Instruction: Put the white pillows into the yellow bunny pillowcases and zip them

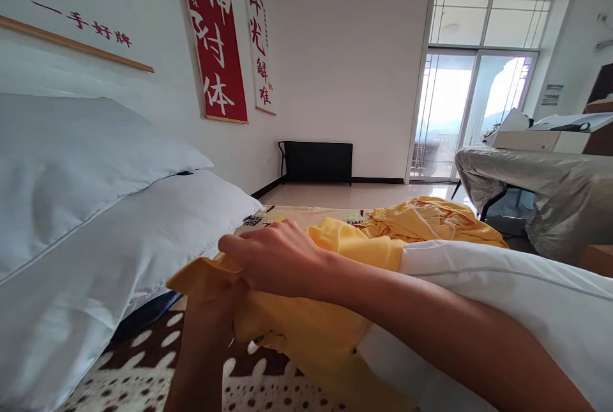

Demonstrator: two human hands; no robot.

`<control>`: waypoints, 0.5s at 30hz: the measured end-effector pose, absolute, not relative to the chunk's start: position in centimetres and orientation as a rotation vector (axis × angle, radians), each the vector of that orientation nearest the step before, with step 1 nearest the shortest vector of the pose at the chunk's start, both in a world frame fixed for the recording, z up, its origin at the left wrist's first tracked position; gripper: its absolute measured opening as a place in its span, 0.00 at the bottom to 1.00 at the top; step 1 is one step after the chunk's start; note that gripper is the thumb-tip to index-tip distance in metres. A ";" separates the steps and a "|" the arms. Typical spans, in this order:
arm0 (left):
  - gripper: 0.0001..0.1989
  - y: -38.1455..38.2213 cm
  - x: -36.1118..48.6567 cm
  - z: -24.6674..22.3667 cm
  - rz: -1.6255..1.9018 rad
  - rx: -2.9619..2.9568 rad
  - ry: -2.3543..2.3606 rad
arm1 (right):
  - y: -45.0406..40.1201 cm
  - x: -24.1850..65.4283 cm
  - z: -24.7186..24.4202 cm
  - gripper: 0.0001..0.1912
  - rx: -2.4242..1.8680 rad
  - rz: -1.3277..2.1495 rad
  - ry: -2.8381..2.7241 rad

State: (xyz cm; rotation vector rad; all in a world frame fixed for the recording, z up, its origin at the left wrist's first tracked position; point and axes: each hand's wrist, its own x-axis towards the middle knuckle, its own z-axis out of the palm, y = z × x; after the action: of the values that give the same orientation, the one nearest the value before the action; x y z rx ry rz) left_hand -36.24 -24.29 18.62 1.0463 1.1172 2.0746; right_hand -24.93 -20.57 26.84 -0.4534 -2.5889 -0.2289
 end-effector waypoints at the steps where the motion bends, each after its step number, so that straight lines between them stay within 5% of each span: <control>1: 0.21 -24.3 -36.0 18.8 2.089 0.974 1.088 | -20.4 -24.5 27.1 0.04 -0.437 -0.139 -2.596; 6: 0.20 -24.1 -35.6 19.6 2.149 0.658 1.140 | -18.6 -19.4 29.1 0.21 -0.656 0.193 -2.720; 15: 0.20 -23.1 -36.2 20.0 2.178 0.483 1.168 | -18.5 -7.5 25.1 0.30 -0.995 -0.070 -2.746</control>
State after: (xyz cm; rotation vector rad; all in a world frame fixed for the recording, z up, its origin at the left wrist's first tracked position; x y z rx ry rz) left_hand -36.20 -23.13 19.96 0.4826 1.1681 2.1784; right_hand -7.55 -18.51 25.14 -0.9954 -2.7464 -0.0697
